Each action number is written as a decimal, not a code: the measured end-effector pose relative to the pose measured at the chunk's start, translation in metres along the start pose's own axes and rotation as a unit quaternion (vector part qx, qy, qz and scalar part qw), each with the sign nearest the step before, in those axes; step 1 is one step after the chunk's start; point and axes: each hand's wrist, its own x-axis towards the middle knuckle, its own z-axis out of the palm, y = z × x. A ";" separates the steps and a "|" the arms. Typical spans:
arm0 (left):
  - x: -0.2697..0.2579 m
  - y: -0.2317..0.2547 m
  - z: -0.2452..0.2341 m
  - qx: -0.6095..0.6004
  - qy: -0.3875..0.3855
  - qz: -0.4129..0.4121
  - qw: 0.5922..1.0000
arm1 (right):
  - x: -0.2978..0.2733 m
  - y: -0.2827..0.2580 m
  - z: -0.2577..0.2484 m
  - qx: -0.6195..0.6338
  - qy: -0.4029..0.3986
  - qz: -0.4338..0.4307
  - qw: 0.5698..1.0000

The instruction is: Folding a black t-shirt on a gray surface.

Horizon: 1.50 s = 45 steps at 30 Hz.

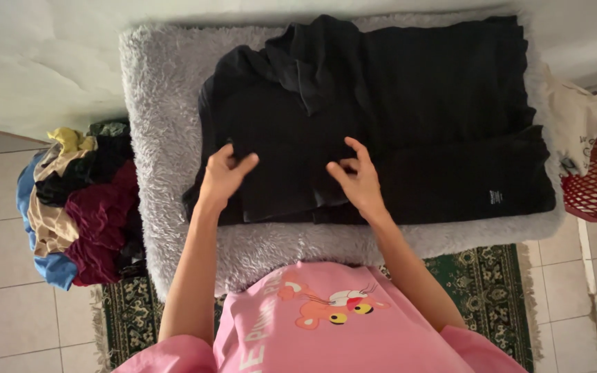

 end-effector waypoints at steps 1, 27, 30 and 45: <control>-0.002 0.001 0.000 0.001 -0.002 0.000 1.000 | 0.000 0.006 0.001 0.000 0.001 0.001 1.000; -0.092 0.009 0.066 0.460 -0.127 0.405 0.780 | -0.076 0.003 -0.084 -0.414 -0.115 -0.252 0.867; -0.087 0.005 0.071 0.486 -0.129 0.385 0.774 | -0.081 0.027 -0.093 -0.457 -0.094 -0.224 0.856; -0.080 0.003 0.025 0.535 -0.056 0.349 0.767 | -0.077 0.034 -0.092 -0.510 -0.031 -0.218 0.832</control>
